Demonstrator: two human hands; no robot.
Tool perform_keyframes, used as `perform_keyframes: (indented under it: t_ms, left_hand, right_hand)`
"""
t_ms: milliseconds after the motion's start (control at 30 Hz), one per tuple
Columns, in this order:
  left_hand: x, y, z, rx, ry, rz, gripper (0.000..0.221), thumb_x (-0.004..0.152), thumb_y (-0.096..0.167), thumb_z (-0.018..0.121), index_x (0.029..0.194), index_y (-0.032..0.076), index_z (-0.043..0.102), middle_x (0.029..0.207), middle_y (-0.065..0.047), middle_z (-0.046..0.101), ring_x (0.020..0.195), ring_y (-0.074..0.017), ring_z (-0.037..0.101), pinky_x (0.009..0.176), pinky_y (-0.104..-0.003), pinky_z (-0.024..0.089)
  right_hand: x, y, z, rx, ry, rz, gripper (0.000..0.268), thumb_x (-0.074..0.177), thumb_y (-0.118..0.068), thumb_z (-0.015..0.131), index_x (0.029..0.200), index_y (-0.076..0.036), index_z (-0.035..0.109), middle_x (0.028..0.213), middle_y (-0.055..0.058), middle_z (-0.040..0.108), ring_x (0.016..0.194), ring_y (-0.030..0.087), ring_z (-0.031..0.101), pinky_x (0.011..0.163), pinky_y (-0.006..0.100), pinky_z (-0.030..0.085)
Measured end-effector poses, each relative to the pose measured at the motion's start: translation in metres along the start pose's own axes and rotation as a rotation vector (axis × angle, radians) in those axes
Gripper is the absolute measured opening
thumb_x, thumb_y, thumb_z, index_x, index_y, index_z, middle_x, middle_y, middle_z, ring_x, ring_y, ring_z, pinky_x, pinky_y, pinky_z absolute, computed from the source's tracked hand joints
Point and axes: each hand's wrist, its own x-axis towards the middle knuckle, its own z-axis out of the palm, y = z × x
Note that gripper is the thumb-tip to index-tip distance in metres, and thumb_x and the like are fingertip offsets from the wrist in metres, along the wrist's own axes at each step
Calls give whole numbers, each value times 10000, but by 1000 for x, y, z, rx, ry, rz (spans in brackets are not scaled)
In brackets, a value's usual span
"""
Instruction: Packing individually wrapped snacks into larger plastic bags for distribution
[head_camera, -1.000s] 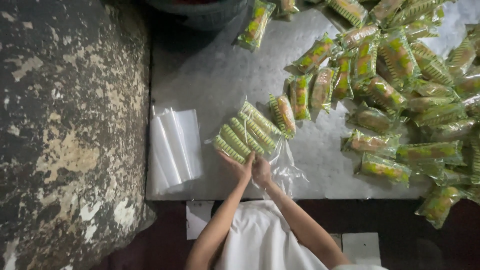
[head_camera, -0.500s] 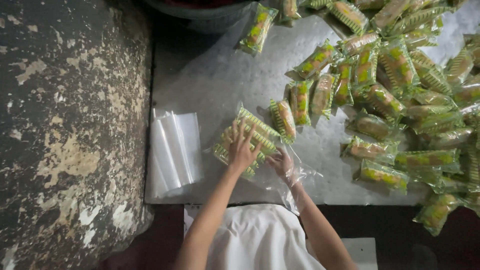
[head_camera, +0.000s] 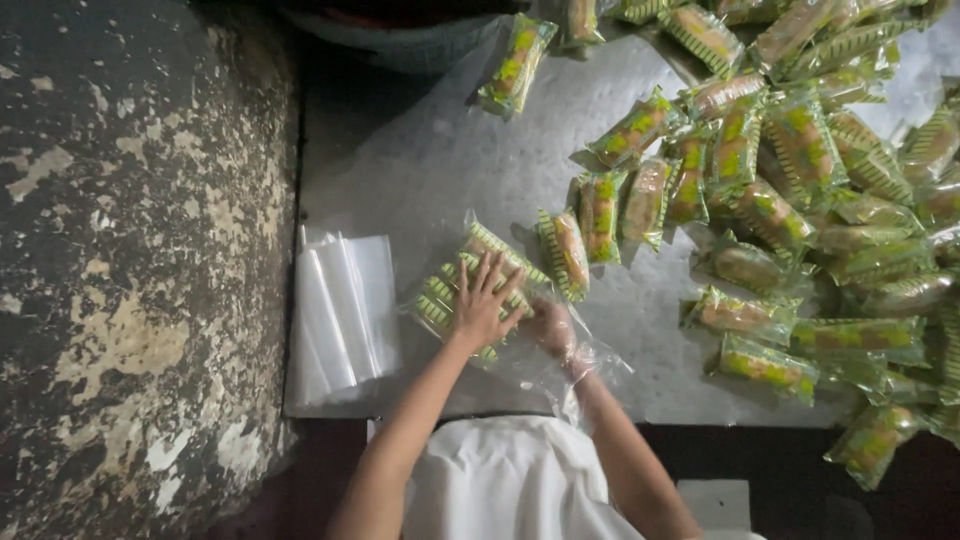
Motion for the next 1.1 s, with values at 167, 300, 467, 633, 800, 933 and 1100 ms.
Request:
perform_keyframes:
  t_ms: [167,300,467,633,800,933,1100]
  left_hand:
    - [-2,-3,8,-15,-10,49,695,980,652,364,1594,339,272,1690,-124,159,1561,-345,110,1212,-672,16]
    - [-5,-2,3,-37,26,75,671,986,626,401,1580,323,322,1677,-126,201,1555,-348,136,1213,-675,34]
    - [-4,-3,0,-120,51,70,691,955,655,439,1563,336,362,1662,-116,256,1551,-358,157,1206,-689,30]
    - [4,-3,9,-226,111,10,769,918,745,417,1575,355,332,1658,-120,260,1548,-378,141,1182,-719,-7]
    - [8,-1,20,-124,128,3,686,977,700,346,1587,402,252,1687,-68,211,1563,-312,143,1201,-707,42]
    - [7,7,14,-28,124,9,704,968,694,390,1582,369,276,1686,-88,205,1552,-334,175,1198,-715,98]
    - [10,8,13,-62,158,-27,703,949,693,411,1547,322,399,1653,-108,293,1546,-343,192,1192,-714,72]
  right_hand:
    - [-1,-2,-37,-33,81,-70,131,916,-284,691,1021,-228,746,840,32,777,847,254,760,722,392,592]
    - [-4,-13,-11,385,248,119,414,897,-516,786,771,-141,662,692,12,617,667,167,577,629,349,446]
    - [-20,-55,-22,532,292,139,373,859,-397,846,773,-124,608,707,9,555,717,167,516,658,326,414]
    - [5,-4,7,662,367,-18,363,750,-146,900,754,-150,536,713,-58,445,714,117,482,660,260,384]
    - [-35,-65,-19,679,332,47,367,773,125,694,780,-169,476,707,-92,361,638,83,431,600,209,352]
    - [17,-1,-10,672,234,193,106,787,-130,668,789,-213,602,580,-56,402,492,90,401,463,248,295]
    - [-19,0,-25,149,92,139,353,909,-343,682,1208,-154,663,1180,139,749,1144,355,687,971,488,508]
